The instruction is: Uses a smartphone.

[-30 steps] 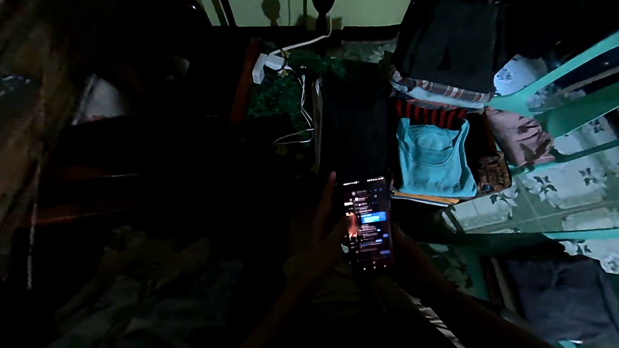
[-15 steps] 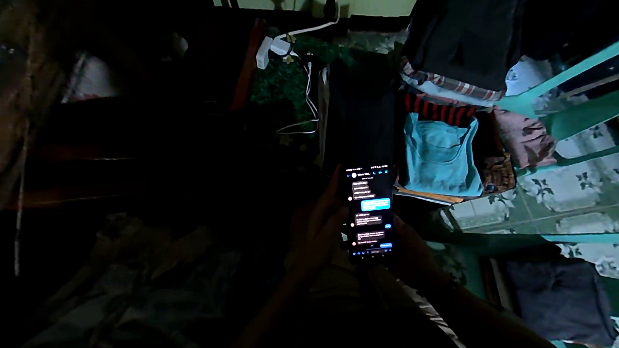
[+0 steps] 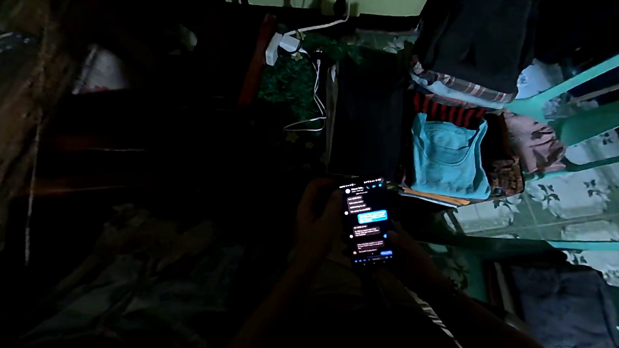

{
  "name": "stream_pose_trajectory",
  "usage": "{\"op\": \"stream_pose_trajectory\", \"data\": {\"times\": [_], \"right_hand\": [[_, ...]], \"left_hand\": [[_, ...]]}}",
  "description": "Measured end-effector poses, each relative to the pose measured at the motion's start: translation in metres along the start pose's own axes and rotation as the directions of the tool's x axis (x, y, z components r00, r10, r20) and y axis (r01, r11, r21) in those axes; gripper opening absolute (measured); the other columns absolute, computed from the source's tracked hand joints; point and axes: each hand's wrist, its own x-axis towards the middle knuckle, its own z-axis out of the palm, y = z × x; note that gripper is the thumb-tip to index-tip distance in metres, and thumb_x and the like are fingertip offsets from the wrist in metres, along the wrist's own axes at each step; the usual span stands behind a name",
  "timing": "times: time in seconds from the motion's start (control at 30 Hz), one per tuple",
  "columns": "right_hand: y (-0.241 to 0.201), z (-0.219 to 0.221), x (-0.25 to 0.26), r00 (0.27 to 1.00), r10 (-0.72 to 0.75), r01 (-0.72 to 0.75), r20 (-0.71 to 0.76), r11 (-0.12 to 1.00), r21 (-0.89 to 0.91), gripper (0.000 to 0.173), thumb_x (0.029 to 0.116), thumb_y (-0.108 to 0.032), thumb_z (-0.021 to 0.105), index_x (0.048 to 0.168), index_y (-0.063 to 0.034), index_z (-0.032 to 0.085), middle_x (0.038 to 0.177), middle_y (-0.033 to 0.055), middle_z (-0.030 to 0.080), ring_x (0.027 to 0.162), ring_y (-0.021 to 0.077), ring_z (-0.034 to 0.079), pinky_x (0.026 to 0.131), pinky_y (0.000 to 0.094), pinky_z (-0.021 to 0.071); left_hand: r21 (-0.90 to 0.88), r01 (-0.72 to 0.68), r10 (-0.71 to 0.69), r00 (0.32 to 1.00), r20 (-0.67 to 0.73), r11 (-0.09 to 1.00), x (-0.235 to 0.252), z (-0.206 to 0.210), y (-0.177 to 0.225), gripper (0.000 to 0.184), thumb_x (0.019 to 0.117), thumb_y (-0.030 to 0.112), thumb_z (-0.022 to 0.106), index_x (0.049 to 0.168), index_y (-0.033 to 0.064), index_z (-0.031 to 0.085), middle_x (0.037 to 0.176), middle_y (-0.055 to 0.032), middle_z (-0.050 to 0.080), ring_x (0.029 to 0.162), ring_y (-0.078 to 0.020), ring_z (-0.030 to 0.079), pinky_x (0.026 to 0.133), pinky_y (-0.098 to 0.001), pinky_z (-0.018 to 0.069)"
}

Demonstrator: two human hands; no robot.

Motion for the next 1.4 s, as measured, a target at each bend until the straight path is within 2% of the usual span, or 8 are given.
{"op": "stream_pose_trajectory", "data": {"times": [0.17, 0.33, 0.43, 0.6, 0.87, 1.07, 1.27, 1.4], "right_hand": [[0.0028, -0.0002, 0.0005, 1.0, -0.014, 0.012, 0.023, 0.998, 0.069, 0.063, 0.1, -0.038, 0.061, 0.148, -0.0031, 0.04, 0.126, 0.0074, 0.067, 0.112, 0.0191, 0.067, 0.095, 0.0402, 0.0587], [0.0024, 0.0005, 0.0001, 0.999, -0.022, 0.022, 0.028, 1.0, 0.004, 0.058, 0.1032, -0.036, 0.055, 0.148, -0.0024, 0.041, 0.127, 0.0082, 0.066, 0.114, 0.0183, 0.066, 0.096, 0.0387, 0.0581], [0.0048, -0.0015, 0.0007, 0.999, -0.021, 0.021, 0.041, 1.0, -0.006, 0.064, 0.1008, -0.043, 0.059, 0.148, -0.0032, 0.042, 0.13, 0.008, 0.065, 0.116, 0.0192, 0.066, 0.096, 0.0409, 0.0581], [0.0037, 0.0009, 0.0008, 0.998, -0.019, 0.014, 0.067, 0.996, 0.086, 0.07, 0.098, -0.047, 0.063, 0.149, -0.0054, 0.041, 0.129, 0.0079, 0.066, 0.114, 0.0208, 0.067, 0.095, 0.0423, 0.0586], [0.0045, 0.0015, 0.0012, 0.996, -0.025, 0.014, 0.084, 0.992, 0.128, 0.065, 0.1009, -0.042, 0.06, 0.15, -0.0041, 0.039, 0.129, 0.0092, 0.066, 0.114, 0.0211, 0.067, 0.095, 0.0421, 0.0586], [0.0086, -0.0025, 0.0008, 0.996, -0.024, 0.019, 0.086, 0.998, 0.059, 0.072, 0.0997, -0.046, 0.061, 0.151, -0.0019, 0.036, 0.132, 0.0099, 0.064, 0.118, 0.0213, 0.065, 0.098, 0.0425, 0.0568], [0.0088, -0.0025, -0.0001, 0.995, -0.011, 0.004, 0.099, 0.997, 0.076, 0.073, 0.0967, -0.048, 0.065, 0.151, -0.0066, 0.038, 0.131, 0.0089, 0.065, 0.116, 0.021, 0.066, 0.097, 0.0422, 0.0574], [0.0071, -0.0021, -0.0008, 0.995, -0.022, 0.016, 0.096, 0.998, 0.062, 0.075, 0.0966, -0.052, 0.063, 0.151, -0.0054, 0.039, 0.13, 0.0098, 0.065, 0.115, 0.0219, 0.066, 0.097, 0.043, 0.0577]], "left_hand": [[0.021, -0.011, 0.011, 1.0, -0.021, 1.0, 0.0009, 0.0012, -0.0005, 0.014, 0.1007, 0.008, 0.059, 0.114, 0.0063, 0.061, 0.089, -0.0007, 0.069, 0.074, -0.0081, 0.066, 0.065, -0.0245, 0.0586], [0.042, -0.001, 0.003, 0.999, -0.032, 0.999, 0.0006, 0.0006, -0.002, 0.014, 0.1026, 0.009, 0.055, 0.115, 0.0061, 0.062, 0.089, -0.0013, 0.069, 0.074, -0.0086, 0.066, 0.065, -0.0253, 0.0584], [0.025, 0.026, -0.026, 1.0, -0.014, 0.999, 0.0, -0.0016, -0.0021, 0.022, 0.1058, 0.011, 0.045, 0.12, 0.0063, 0.061, 0.093, -0.0015, 0.069, 0.077, -0.0091, 0.067, 0.067, -0.0267, 0.0587], [-0.014, -0.001, 0.001, 1.0, -0.002, 1.0, 0.0, -0.0023, -0.0056, 0.024, 0.1055, 0.01, 0.042, 0.12, 0.0071, 0.061, 0.094, -0.001, 0.069, 0.078, -0.0087, 0.066, 0.067, -0.0257, 0.0583], [-0.043, 0.015, -0.015, 1.0, -0.005, 0.999, -0.001, 0.0001, -0.0009, 0.018, 0.1038, 0.009, 0.049, 0.117, 0.0072, 0.061, 0.092, -0.0021, 0.068, 0.076, -0.0097, 0.067, 0.066, -0.0262, 0.0586], [0.003, 0.025, -0.025, 1.0, -0.009, 1.0, -0.0007, 0.0007, 0.0011, 0.014, 0.1039, 0.01, 0.051, 0.115, 0.0073, 0.06, 0.089, -0.0003, 0.068, 0.074, -0.0076, 0.066, 0.065, -0.0244, 0.058], [0.027, 0.015, -0.014, 0.999, -0.03, 1.0, 0.0006, 0.0024, -0.0014, 0.008, 0.1034, 0.012, 0.056, 0.107, 0.0075, 0.06, 0.079, -0.0011, 0.064, 0.064, -0.0084, 0.061, 0.057, -0.023, 0.0542], [0.041, 0.018, -0.017, 0.999, -0.039, 0.999, 0.0001, 0.0045, 0.0034, 0.007, 0.1029, 0.01, 0.055, 0.107, 0.0075, 0.06, 0.081, 0.0009, 0.064, 0.067, -0.006, 0.062, 0.06, -0.0217, 0.0551]]}}
